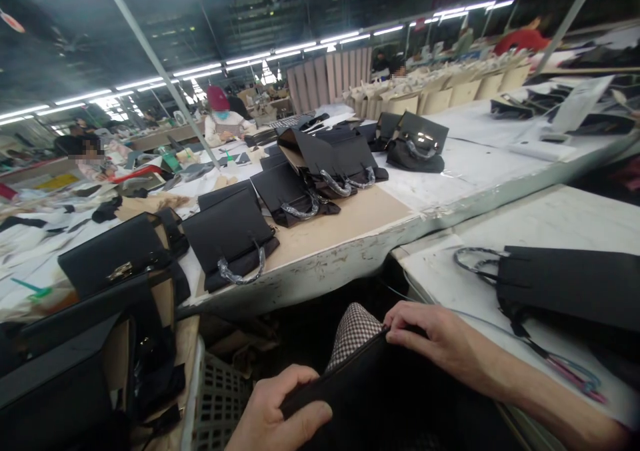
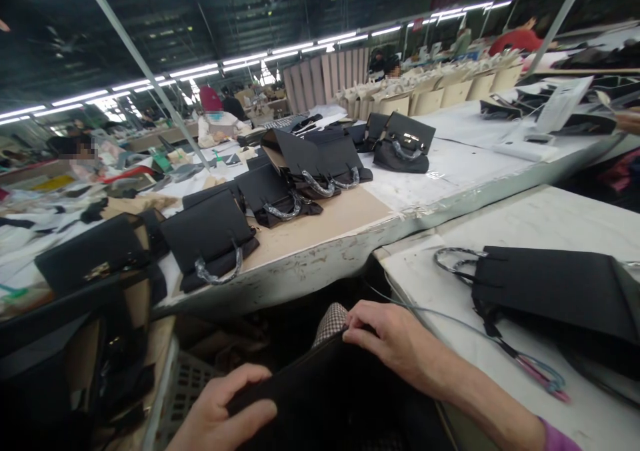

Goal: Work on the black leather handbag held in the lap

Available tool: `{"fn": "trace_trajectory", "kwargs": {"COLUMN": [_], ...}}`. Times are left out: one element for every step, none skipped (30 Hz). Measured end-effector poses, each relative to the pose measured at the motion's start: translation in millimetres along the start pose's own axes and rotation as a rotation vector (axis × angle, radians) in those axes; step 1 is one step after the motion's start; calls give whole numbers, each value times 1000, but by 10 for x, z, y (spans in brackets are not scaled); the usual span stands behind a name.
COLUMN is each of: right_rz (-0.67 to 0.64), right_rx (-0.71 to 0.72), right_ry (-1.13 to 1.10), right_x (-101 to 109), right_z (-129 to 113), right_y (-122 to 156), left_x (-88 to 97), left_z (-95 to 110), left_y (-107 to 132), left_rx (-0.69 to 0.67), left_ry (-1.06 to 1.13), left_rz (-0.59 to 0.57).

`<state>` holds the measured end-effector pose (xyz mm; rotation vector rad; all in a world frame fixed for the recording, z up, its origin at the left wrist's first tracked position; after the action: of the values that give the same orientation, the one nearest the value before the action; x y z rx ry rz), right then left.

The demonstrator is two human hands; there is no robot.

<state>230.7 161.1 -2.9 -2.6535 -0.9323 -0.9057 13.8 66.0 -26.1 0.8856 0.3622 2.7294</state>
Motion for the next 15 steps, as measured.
{"fn": "trace_trajectory", "kwargs": {"right_rz": [9,20,27,30,28,26,22,17,15,15,16,19,19,21,21], "right_rx": [-6,-12,-19,-23,-23,-19,-16,-14,-14,-12,-10,-8,-5,-3,-4], "right_ry": [11,26,39,51,58,64,68,71,75,77,78,77,75,72,68], "right_x": [3,8,11,12,10,8,5,3,2,2,2,1,-3,-5,-10], "right_z": [7,14,22,26,25,19,12,6,3,-2,-5,-7,-8,-8,-6], "right_y": [-2,-2,1,5,12,20,30,41,52,63,73,81,87,91,95], "left_x": [9,10,6,0,-7,-8,-4,0,5,9,16,24,34,48,62], "left_z": [26,53,79,102,124,144,164,186,209,232,256,284,313,341,368], "left_y": [21,42,62,81,98,113,127,138,149,159,170,183,201,220,242], "left_rx": [-45,-90,-130,-166,-200,-232,-265,-300,-339,-380,-421,-466,-510,-546,-577], "left_ry": [-39,-77,-111,-137,-155,-168,-183,-205,-234,-272,-313,-351,-383,-409,-429], "left_rz": [16,25,30,32,31,37,49,62,79,102,133,172,216,268,318]}}
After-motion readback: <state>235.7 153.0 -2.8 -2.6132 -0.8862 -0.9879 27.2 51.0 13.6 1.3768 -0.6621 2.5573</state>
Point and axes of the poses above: each hand's wrist, its own y-axis away from the middle knuckle, its own x-axis out of the back of the hand, z = x × y, the point moved 9 cm from there along -y, towards the middle knuckle, and after that the axes turned 4 degrees about -y, right-handed, at the moved point
